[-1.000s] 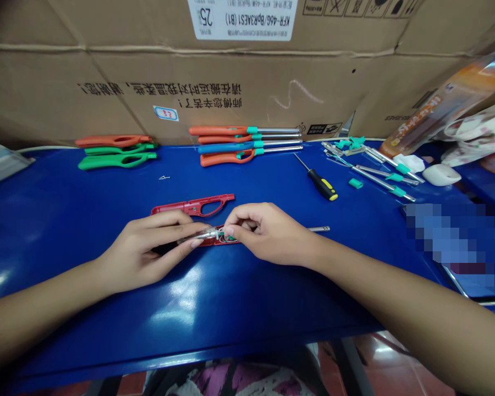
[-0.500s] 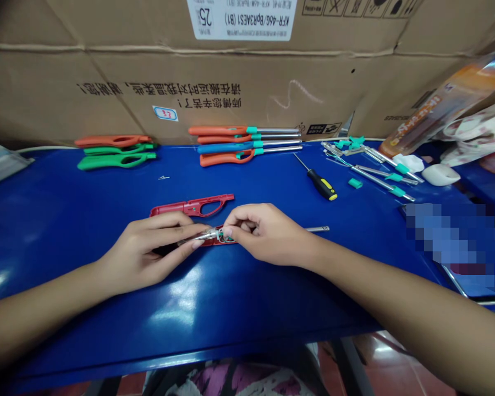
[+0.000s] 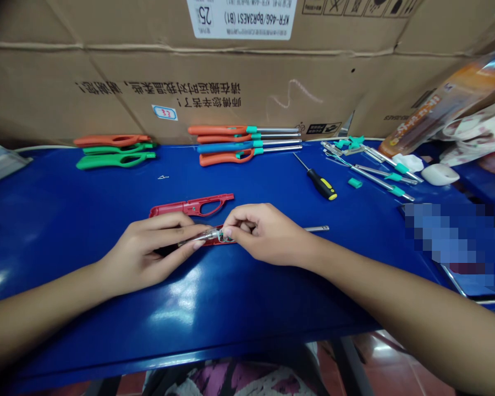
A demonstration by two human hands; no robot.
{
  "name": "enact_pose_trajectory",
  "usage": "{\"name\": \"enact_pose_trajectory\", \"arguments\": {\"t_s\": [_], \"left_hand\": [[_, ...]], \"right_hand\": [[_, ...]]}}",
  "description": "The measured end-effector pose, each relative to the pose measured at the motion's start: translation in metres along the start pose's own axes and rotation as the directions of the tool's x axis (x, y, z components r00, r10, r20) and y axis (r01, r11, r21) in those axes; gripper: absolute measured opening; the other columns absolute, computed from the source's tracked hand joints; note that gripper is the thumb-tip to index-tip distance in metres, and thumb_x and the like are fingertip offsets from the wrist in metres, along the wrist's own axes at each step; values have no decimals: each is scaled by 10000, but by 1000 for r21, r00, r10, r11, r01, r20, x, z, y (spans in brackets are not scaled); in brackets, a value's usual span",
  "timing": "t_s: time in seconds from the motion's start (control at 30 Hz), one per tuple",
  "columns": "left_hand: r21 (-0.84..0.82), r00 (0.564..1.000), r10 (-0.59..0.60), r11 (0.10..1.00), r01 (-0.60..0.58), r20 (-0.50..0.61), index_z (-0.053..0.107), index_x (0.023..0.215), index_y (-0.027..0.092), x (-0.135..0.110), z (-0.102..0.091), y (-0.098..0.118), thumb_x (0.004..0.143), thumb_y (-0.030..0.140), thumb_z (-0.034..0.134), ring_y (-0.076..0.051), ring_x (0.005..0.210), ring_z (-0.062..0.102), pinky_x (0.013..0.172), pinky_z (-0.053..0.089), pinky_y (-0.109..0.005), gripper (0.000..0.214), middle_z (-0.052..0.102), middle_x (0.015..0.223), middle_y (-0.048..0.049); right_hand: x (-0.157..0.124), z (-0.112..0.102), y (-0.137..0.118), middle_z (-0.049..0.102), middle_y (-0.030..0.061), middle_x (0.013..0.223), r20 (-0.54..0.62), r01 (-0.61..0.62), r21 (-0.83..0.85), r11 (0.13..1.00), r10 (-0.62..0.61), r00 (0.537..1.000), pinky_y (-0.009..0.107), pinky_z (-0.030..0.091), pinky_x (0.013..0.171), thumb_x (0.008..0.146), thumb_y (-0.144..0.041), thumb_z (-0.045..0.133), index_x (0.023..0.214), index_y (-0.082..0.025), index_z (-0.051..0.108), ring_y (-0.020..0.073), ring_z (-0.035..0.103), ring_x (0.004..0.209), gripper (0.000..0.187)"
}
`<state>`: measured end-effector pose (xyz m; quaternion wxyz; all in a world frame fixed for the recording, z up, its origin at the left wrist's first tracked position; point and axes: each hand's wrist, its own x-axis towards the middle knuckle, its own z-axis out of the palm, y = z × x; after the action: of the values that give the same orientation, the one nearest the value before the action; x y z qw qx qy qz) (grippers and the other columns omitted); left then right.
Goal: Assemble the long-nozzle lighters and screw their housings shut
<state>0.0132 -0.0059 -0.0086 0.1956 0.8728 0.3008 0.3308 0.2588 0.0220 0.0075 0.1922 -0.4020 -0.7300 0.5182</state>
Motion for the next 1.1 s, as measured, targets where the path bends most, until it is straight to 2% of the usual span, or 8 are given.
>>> {"name": "enact_pose_trajectory", "arguments": {"t_s": [0.33,0.5,0.7,0.93,1.1], "left_hand": [[13,1000,-18,1000,18,-7,716,1223,171,0,2,3,982,167,600,-148,813,683,720,562,-249,267,708,918,-51],[23,999,-14,1000,15,-35,718,1215,166,0,2,3,975,160,619,-149,831,690,730,568,-245,260,715,929,-55],[26,999,6,1000,-5,-44,720,1201,122,1,2,2,959,147,647,-153,861,700,762,572,-243,255,726,961,-77],[14,999,2,1000,-1,-47,725,1196,122,1,0,1,954,131,651,-146,884,700,779,567,-231,254,731,972,-73],[12,997,-30,999,31,-70,736,1178,132,1,0,-1,949,139,660,-144,896,704,785,565,-220,241,739,980,-66]], "right_hand": [[-1,2,3,460,-53,617,-19,-47,-7,999,47,999,227,302,502,914,-342,597,840,-168,670,83,385,552,203],[0,2,1,520,-38,637,-35,-78,65,995,80,996,225,349,521,876,-313,632,840,-164,679,84,445,565,160],[-3,1,-5,496,-65,514,-33,-123,119,985,127,991,221,324,439,890,-282,616,789,-157,671,63,425,435,170],[-2,3,-3,539,-61,562,-61,-95,168,981,106,992,203,368,428,859,-252,672,897,-150,699,63,477,455,112],[-1,1,-1,527,-74,534,-27,-140,213,967,149,989,191,396,386,887,-285,666,913,-164,667,67,472,414,123]]}}
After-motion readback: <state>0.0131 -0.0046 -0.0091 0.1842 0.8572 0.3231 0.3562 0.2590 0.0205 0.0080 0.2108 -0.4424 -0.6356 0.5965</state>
